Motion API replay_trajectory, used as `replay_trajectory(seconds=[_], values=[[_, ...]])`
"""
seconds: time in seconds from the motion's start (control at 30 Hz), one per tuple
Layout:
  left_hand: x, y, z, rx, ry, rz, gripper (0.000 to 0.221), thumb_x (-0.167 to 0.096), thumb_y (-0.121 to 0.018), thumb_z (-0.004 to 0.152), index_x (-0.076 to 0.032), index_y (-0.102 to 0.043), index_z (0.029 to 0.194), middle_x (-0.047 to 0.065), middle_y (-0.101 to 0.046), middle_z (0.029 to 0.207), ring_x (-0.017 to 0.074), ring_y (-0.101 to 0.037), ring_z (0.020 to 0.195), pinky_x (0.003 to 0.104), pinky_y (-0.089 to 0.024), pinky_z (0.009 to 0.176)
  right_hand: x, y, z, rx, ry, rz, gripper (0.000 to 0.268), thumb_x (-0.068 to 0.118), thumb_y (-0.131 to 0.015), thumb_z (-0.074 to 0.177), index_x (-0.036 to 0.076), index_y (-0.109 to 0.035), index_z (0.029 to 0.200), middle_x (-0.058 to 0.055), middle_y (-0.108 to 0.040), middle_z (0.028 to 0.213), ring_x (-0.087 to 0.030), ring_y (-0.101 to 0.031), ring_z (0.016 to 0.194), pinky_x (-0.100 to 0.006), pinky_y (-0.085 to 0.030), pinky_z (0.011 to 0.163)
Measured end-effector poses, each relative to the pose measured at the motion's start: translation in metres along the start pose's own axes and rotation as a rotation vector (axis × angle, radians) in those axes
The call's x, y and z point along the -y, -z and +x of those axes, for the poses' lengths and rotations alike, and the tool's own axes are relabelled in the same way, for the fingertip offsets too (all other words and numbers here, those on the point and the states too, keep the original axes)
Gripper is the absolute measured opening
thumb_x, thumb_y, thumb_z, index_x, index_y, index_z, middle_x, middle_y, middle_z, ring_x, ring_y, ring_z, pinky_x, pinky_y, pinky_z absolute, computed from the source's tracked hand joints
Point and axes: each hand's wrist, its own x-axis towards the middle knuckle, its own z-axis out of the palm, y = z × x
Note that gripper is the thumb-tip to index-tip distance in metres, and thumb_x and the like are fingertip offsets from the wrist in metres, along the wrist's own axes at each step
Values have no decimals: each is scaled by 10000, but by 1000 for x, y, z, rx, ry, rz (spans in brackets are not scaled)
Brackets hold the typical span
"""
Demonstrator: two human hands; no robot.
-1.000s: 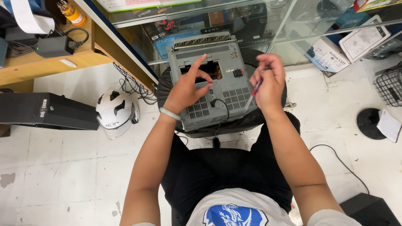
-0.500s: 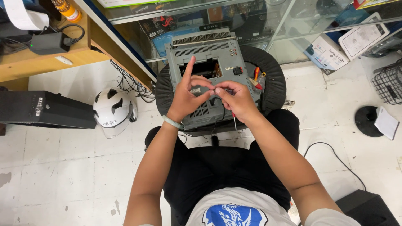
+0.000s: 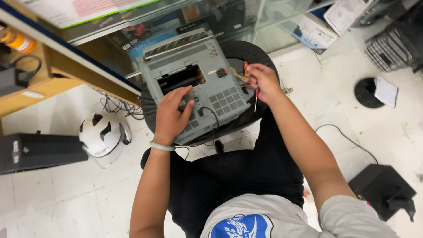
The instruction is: Cleaning an electronic device with a brush and unscrewing its back panel for disassembly.
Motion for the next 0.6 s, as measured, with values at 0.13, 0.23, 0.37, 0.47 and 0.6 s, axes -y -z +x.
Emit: replay_trajectory(seconds=[0.13,0.23,0.37,0.47,0.6], values=[[-9,5,5,20,-4,41,351,-73,-691,1019,-119,-649,1364,21,-704,1225,255,-684,1153,478,-498,1086,-32,62,58,-141,-91,13,142,93,-710,935,37,-700,1065,-15,-572,753,-10,-464,522,-110,-345,427],[-12,5,4,12,56,6,303,-44,-653,1031,-103,-662,1328,47,-710,1181,295,-686,1136,518,-510,1061,-74,106,102,-287,-151,-4,84,97,-716,925,54,-699,995,-19,-562,706,-25,-464,500,-142,-354,406],[-10,5,4,-17,81,-17,237,-49,-666,1017,-117,-703,1241,30,-741,1116,283,-708,1082,501,-512,1048,-132,144,151,-437,-227,-67,66,74,-720,898,41,-664,884,-29,-528,587,-72,-455,431,-195,-369,409],[-11,5,5,-30,84,-34,222,-23,-672,1005,-109,-719,1204,44,-756,1086,302,-714,1065,515,-506,1049,-140,145,161,-506,-231,-140,87,81,-740,881,34,-668,867,-56,-550,566,-110,-513,414,-221,-409,405],[-11,6,4,-48,98,-81,209,-13,-648,1019,-106,-722,1191,62,-758,1067,329,-711,1060,531,-505,1053,-113,122,142,-583,-208,-279,96,113,-778,832,57,-702,813,-78,-593,525,-157,-578,376,-270,-436,368]])
